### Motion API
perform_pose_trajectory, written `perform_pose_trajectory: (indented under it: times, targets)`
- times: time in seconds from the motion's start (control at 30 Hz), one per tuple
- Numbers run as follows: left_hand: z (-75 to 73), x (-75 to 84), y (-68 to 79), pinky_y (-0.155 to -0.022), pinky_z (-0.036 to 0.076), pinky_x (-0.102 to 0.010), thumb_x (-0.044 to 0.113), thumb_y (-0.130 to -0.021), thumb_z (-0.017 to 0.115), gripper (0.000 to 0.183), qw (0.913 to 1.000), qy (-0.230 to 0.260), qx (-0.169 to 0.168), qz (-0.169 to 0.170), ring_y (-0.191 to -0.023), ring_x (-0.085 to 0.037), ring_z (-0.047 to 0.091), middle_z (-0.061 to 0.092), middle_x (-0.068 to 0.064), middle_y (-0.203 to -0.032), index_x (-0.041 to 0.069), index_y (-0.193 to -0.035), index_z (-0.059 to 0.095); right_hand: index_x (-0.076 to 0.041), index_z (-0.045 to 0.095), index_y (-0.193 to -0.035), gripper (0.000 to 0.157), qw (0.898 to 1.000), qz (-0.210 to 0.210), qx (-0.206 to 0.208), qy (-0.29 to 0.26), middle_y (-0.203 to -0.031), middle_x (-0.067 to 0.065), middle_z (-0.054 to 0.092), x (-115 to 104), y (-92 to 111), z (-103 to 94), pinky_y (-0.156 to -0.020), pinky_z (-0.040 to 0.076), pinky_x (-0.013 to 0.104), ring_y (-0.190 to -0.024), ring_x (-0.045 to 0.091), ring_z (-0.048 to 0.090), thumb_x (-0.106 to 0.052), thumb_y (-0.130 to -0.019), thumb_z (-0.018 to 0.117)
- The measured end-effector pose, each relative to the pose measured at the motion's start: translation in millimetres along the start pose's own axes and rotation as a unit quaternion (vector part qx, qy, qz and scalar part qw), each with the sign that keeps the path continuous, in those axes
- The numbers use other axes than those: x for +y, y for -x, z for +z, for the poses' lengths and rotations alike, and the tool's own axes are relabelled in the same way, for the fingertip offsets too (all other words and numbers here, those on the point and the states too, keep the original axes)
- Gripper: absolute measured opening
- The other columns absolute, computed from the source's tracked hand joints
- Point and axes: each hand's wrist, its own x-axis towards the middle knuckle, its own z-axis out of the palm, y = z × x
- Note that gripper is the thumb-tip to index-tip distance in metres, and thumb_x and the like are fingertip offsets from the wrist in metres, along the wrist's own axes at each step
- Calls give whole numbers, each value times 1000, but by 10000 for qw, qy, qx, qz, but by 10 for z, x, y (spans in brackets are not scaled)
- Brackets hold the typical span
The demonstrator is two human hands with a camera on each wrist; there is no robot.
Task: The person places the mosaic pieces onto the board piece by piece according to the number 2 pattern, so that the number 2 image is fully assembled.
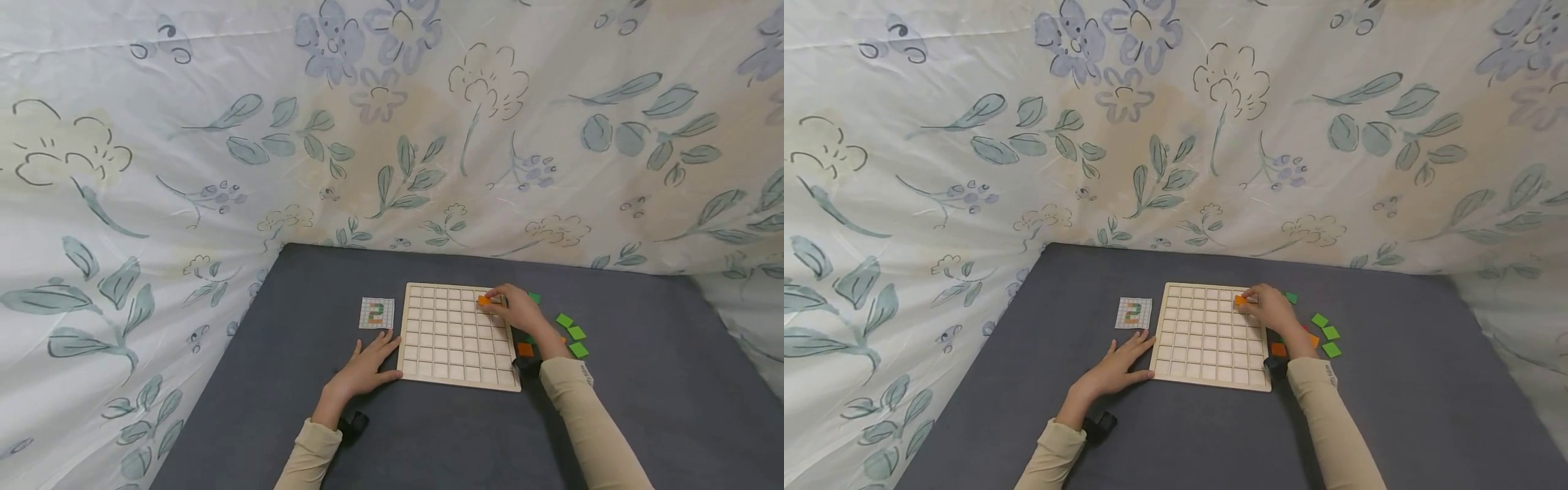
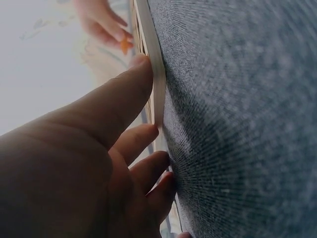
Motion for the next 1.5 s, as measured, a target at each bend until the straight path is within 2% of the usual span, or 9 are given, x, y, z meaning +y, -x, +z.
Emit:
perform_pose_trajectory:
  times: [0.2, 0.47, 0.6, 0.93, 1.5]
  targets:
    - [-4, -9, -19, -108, 2, -66, 38, -91, 56, 69, 10000, -40, -16, -25, -142, -32, 13, 17, -14, -154, 10, -148, 27, -5, 64, -114, 32, 9997, -113, 69, 184, -119, 21, 55, -50, -76, 43, -88, 43, 56, -109, 40, 51, -26, -89, 64]
    - [-10, -16, -37, -108, 2, -65, 39, -92, 56, 69, 10000, -57, -28, -29, -142, -31, 12, 17, -13, -154, 12, -148, 26, -5, 66, -111, 30, 9997, -227, 71, -82, -109, 17, 58, -168, -164, 106, -81, 48, 50, -99, 35, 55, -24, -88, 66]
    - [-8, -13, -39, -108, 2, -65, 38, -92, 56, 69, 10000, -53, -40, -24, -142, -31, 12, 16, -13, -154, 12, -148, 26, -6, 66, -110, 32, 9999, -86, 5, -147, -107, 14, 59, -206, -206, 158, -79, 49, 46, -96, 31, 57, -28, -87, 67]
    - [10, -9, -35, -109, 2, -64, 39, -92, 56, 69, 9999, -63, -48, -65, -142, -30, 12, 16, -12, -154, 12, -148, 26, -4, 66, -110, 33, 9993, -226, -76, -303, -106, 15, 58, -331, -273, 261, -80, 49, 46, -95, 32, 56, -27, -86, 68]
    - [10, 0, -5, -108, 2, -65, 38, -92, 56, 68, 10000, -41, -28, -66, -142, -32, 13, 17, -13, -154, 12, -148, 27, -10, 69, -107, 26, 9995, -258, -56, 157, -100, 10, 57, -452, -383, 434, -73, 45, 39, -88, 24, 52, -26, -86, 68]
